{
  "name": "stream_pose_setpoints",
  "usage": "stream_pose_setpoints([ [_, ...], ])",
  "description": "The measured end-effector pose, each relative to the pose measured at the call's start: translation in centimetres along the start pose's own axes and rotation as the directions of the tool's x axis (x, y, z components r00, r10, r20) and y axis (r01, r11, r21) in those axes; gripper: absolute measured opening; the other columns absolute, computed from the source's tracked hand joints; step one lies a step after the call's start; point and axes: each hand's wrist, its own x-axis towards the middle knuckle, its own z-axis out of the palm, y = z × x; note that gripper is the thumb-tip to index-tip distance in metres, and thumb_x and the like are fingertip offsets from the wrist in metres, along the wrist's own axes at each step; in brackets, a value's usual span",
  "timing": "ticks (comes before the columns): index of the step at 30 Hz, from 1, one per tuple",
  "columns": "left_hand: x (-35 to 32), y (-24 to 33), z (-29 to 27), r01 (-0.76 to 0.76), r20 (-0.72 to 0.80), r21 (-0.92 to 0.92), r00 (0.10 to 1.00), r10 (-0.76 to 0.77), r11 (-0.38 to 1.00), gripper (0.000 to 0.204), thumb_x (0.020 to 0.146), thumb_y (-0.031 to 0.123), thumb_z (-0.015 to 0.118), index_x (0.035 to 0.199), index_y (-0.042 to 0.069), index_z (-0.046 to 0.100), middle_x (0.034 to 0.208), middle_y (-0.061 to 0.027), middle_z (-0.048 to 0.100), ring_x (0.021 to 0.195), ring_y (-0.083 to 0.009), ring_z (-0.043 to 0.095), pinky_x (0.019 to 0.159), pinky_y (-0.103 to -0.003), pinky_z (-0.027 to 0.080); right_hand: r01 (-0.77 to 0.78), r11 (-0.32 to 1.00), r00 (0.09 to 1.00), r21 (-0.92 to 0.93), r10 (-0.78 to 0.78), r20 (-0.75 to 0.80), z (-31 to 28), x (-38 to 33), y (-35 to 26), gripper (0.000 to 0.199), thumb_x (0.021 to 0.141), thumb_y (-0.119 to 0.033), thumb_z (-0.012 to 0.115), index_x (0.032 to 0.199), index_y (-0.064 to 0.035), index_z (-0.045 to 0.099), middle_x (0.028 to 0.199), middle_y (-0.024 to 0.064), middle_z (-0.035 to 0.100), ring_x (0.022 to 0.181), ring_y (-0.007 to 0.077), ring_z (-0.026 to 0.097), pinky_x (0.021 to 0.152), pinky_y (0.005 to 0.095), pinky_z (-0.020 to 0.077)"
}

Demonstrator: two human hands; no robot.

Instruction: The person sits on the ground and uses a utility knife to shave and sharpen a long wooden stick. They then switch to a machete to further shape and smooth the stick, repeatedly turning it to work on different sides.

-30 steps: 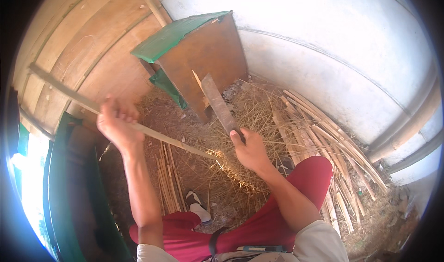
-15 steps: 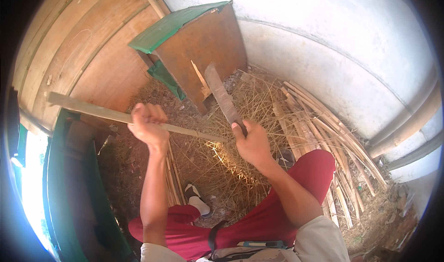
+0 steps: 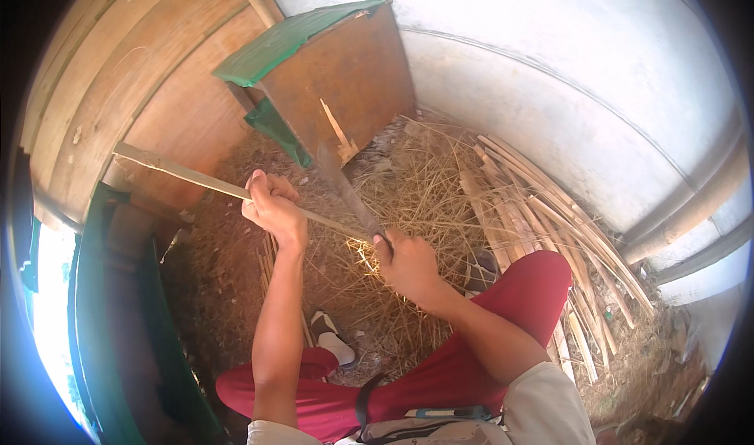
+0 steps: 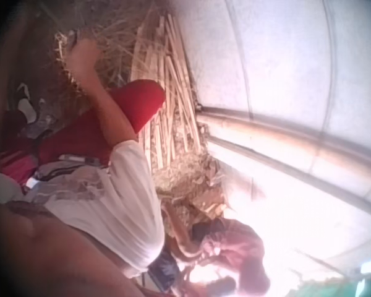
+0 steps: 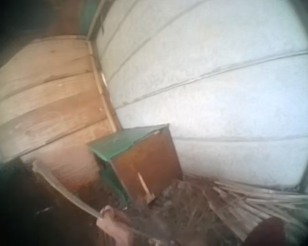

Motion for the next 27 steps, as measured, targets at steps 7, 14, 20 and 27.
stream_pose_setpoints([
  [7, -0.6, 0.6, -0.1, 0.022, -0.081, 0.017, 0.996, -0.021, 1.0, 0.039, 0.094, 0.016, 0.047, 0.058, 0.011, 0.033, 0.048, 0.0026, 0.03, 0.041, -0.0075, 0.027, 0.04, -0.027, 0.021, 0.207, 0.969, 0.978, -0.135, -0.21, -0.013, 3.1, -1.7, -2.6, 0.028, 0.098, -0.021, 0.053, 0.082, 0.0008, 0.061, 0.045, 0.0101, 0.054, 0.035, 0.027, 0.054, 0.037, 0.0382, 0.0449],
  [14, -0.3, 1.3, -1.5, 0.045, -0.123, 0.0, 0.991, -0.044, 0.999, 0.038, 0.093, 0.016, 0.046, 0.058, 0.01, 0.033, 0.048, 0.0004, 0.031, 0.041, -0.0095, 0.03, 0.041, -0.029, 0.022, 0.278, 0.937, 0.959, -0.213, -0.284, 0.005, 7.7, -1.9, 1.3, 0.024, 0.095, -0.016, 0.059, 0.08, 0.0038, 0.06, 0.041, 0.0079, 0.05, 0.031, 0.0218, 0.051, 0.031, 0.0364, 0.0387],
  [20, -0.4, 0.9, -3.8, 0.035, 0.035, -0.121, 0.999, -0.031, 0.992, 0.037, 0.092, 0.016, 0.047, 0.059, 0.01, 0.031, 0.048, -0.0005, 0.028, 0.042, -0.011, 0.028, 0.042, -0.03, 0.022, 0.357, 0.923, 0.933, -0.141, -0.36, 0.001, 6.0, -1.7, -2.9, 0.025, 0.095, -0.015, 0.058, 0.08, 0.0045, 0.06, 0.04, 0.0068, 0.049, 0.03, 0.0188, 0.048, 0.029, 0.0338, 0.0361],
  [27, 0.2, 1.1, -4.9, 0.053, 0.131, -0.178, 0.991, -0.03, 0.982, 0.04, 0.088, 0.022, 0.049, 0.058, 0.012, 0.024, 0.048, -0.0008, 0.023, 0.041, -0.0114, 0.021, 0.039, -0.031, 0.016, 0.312, 0.932, 0.95, -0.184, -0.309, 0.042, 6.7, -1.0, -1.0, 0.023, 0.094, -0.014, 0.059, 0.08, 0.0042, 0.061, 0.04, 0.0066, 0.049, 0.03, 0.0179, 0.048, 0.029, 0.0334, 0.0354],
])
